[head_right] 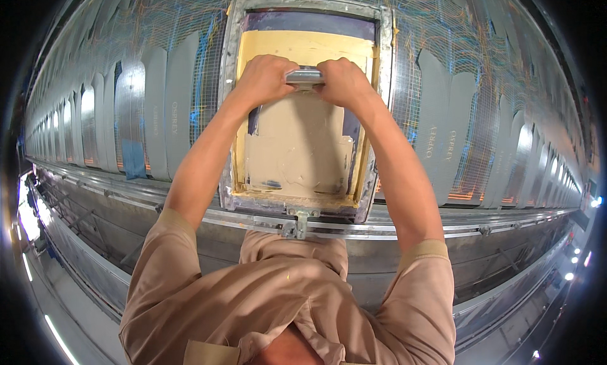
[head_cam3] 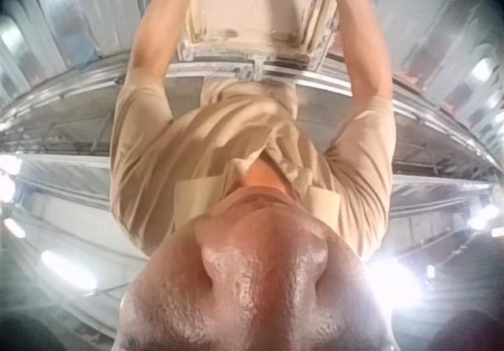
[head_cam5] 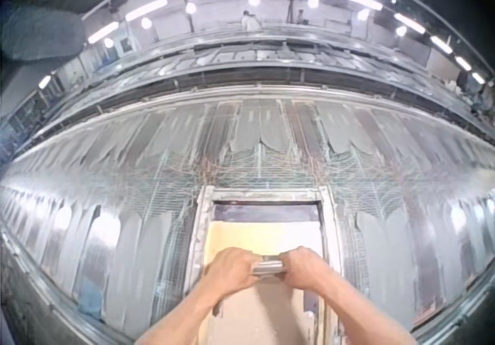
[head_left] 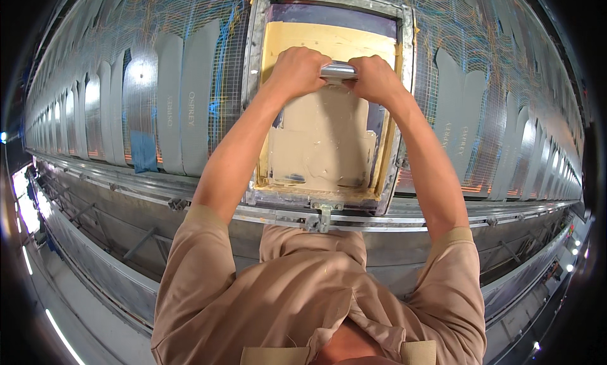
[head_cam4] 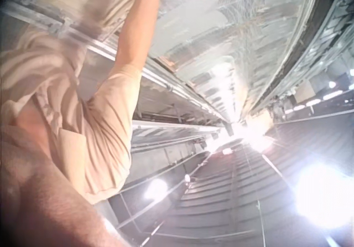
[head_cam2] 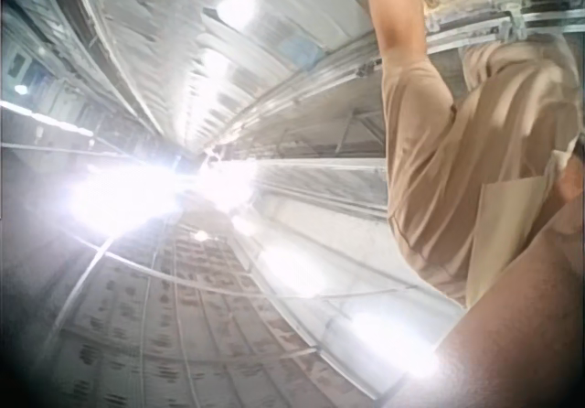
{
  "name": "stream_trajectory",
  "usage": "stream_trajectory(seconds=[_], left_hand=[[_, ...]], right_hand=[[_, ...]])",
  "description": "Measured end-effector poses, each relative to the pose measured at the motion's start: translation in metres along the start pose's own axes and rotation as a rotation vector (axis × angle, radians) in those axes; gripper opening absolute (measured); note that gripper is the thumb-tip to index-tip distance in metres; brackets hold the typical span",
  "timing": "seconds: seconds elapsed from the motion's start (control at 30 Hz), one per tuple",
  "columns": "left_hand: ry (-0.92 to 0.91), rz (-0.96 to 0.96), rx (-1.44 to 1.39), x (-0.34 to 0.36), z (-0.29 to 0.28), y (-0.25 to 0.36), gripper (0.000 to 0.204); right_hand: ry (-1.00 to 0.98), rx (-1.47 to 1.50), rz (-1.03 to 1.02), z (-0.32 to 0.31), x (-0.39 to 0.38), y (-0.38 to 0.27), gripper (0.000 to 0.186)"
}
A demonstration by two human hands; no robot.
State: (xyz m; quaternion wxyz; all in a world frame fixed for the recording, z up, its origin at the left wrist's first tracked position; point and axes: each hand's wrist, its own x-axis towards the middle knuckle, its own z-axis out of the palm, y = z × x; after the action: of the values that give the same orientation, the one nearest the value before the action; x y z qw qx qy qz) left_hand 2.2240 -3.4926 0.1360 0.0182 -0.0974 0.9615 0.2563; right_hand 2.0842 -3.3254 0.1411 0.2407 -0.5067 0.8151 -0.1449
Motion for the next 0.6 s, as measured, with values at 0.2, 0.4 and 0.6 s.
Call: stream_trajectory(seconds=[0.2, 0.4, 0.6], left_hand=[[0.011, 0.07, 0.007, -0.077, 0.027, 0.036, 0.017], [0.118, 0.124, 0.049, -0.181, 0.056, 0.089, 0.032], [-0.039, 0.059, 0.128, -0.174, 0.048, 0.091, 0.029]], right_hand=[[0.052, -0.003, -0.056, 0.037, -0.082, -0.028, 0.019], [0.146, -0.006, -0.129, 0.081, -0.182, -0.061, 0.026], [0.158, -0.052, -0.122, 0.076, -0.182, -0.058, 0.022]])
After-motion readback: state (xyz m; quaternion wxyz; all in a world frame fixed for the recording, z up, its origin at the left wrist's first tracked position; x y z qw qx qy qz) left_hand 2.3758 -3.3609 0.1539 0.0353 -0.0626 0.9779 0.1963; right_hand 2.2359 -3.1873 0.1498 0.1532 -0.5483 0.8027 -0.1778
